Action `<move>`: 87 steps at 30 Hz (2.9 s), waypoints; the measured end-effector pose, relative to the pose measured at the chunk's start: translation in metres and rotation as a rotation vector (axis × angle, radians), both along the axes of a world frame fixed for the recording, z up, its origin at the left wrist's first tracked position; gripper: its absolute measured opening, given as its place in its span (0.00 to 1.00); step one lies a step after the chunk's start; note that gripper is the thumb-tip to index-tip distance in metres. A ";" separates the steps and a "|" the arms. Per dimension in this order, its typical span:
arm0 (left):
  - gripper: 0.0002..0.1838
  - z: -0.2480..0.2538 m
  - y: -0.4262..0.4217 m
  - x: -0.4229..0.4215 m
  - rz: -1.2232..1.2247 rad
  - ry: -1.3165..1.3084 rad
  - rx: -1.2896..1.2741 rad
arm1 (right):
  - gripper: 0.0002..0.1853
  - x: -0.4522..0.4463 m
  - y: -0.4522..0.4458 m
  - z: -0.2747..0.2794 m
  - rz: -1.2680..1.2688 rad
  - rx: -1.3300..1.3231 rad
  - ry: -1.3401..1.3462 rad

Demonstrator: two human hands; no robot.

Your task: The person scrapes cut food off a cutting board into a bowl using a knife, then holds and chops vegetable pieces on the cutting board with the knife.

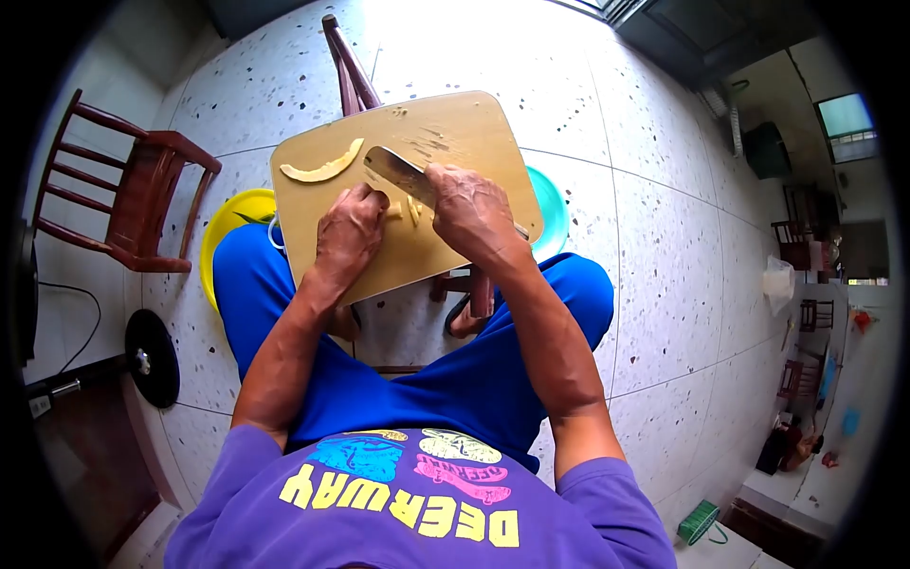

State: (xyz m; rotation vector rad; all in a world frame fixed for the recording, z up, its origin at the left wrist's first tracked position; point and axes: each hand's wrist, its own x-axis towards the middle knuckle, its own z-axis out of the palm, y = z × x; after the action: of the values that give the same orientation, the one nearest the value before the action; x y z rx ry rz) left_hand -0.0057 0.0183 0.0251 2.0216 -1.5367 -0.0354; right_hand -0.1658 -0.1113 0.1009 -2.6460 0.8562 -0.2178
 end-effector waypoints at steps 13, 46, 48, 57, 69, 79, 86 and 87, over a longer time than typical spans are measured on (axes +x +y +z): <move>0.04 0.002 0.000 0.000 -0.005 -0.015 0.006 | 0.10 -0.003 0.002 -0.011 -0.012 0.022 -0.053; 0.03 0.002 0.005 0.004 -0.062 0.029 -0.054 | 0.13 -0.014 -0.010 -0.016 -0.218 0.509 -0.100; 0.04 -0.002 0.004 0.006 -0.060 0.017 -0.073 | 0.13 -0.024 -0.022 -0.020 -0.225 0.382 -0.112; 0.05 0.003 0.003 0.004 -0.066 0.047 -0.097 | 0.13 -0.082 -0.072 -0.030 -0.603 0.154 -0.042; 0.04 -0.012 -0.019 -0.009 -0.118 0.141 -0.066 | 0.12 -0.080 -0.055 -0.016 -0.386 0.263 -0.389; 0.03 -0.021 -0.018 -0.008 -0.169 0.222 -0.303 | 0.12 -0.038 -0.009 -0.026 -0.306 0.512 -0.239; 0.04 -0.024 -0.020 -0.010 -0.160 0.207 -0.334 | 0.11 -0.034 0.002 -0.030 -0.236 0.472 -0.233; 0.04 -0.023 -0.020 -0.011 -0.156 0.208 -0.329 | 0.11 -0.033 0.003 -0.026 -0.235 0.470 -0.222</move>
State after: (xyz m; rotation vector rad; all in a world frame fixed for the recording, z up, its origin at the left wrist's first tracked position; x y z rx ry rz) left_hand -0.0165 -0.0013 0.0018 1.5889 -1.4580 -0.0486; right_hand -0.1988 -0.1083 0.0747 -2.0458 0.9996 -0.3183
